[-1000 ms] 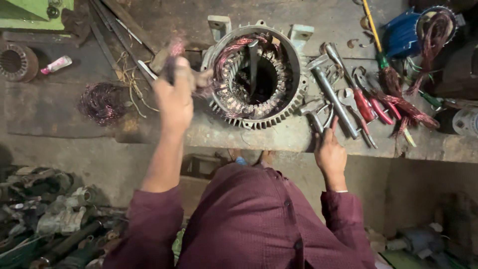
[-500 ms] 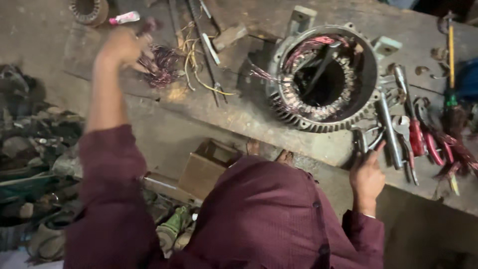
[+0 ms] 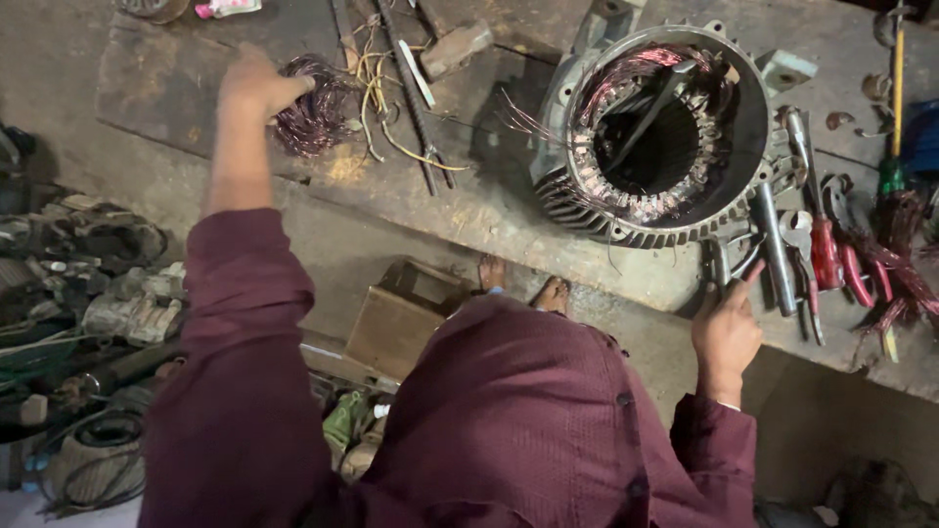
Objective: The person uses a hammer and metal bar to break and remove copper windings from a motor stator. They repeatedly strike the windings, pull out loosened copper, and clear debris from the stator slots.
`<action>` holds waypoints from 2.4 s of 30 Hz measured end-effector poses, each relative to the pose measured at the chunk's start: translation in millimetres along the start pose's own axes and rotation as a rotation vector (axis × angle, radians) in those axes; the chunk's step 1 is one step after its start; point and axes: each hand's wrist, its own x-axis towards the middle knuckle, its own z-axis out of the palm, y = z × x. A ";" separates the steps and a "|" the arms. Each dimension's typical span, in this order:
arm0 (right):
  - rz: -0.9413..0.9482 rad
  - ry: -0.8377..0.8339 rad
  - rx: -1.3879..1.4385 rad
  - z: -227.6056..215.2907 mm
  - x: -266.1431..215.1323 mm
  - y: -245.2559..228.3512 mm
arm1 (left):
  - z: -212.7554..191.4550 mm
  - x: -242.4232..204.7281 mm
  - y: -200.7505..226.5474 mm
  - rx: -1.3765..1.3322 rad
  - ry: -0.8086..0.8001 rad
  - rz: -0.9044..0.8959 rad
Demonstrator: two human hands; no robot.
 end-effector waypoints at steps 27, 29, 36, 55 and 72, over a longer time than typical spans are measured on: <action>-0.014 0.083 0.092 4.7 6.5 6.9 | -82.6 -283.0 285.3 -0.150 0.390 1.071; -0.019 0.097 0.121 7.6 5.0 11.3 | -79.4 -305.0 315.1 -0.210 0.497 1.130; -0.036 0.081 0.183 13.5 7.8 17.4 | 21.3 -263.0 416.9 0.171 -0.270 0.893; -0.070 -0.011 0.358 -2.7 17.7 29.8 | -87.3 -309.9 356.9 -1.301 0.280 1.260; -0.325 0.094 0.158 17.5 43.5 43.9 | 67.4 -262.6 395.7 0.373 0.482 0.784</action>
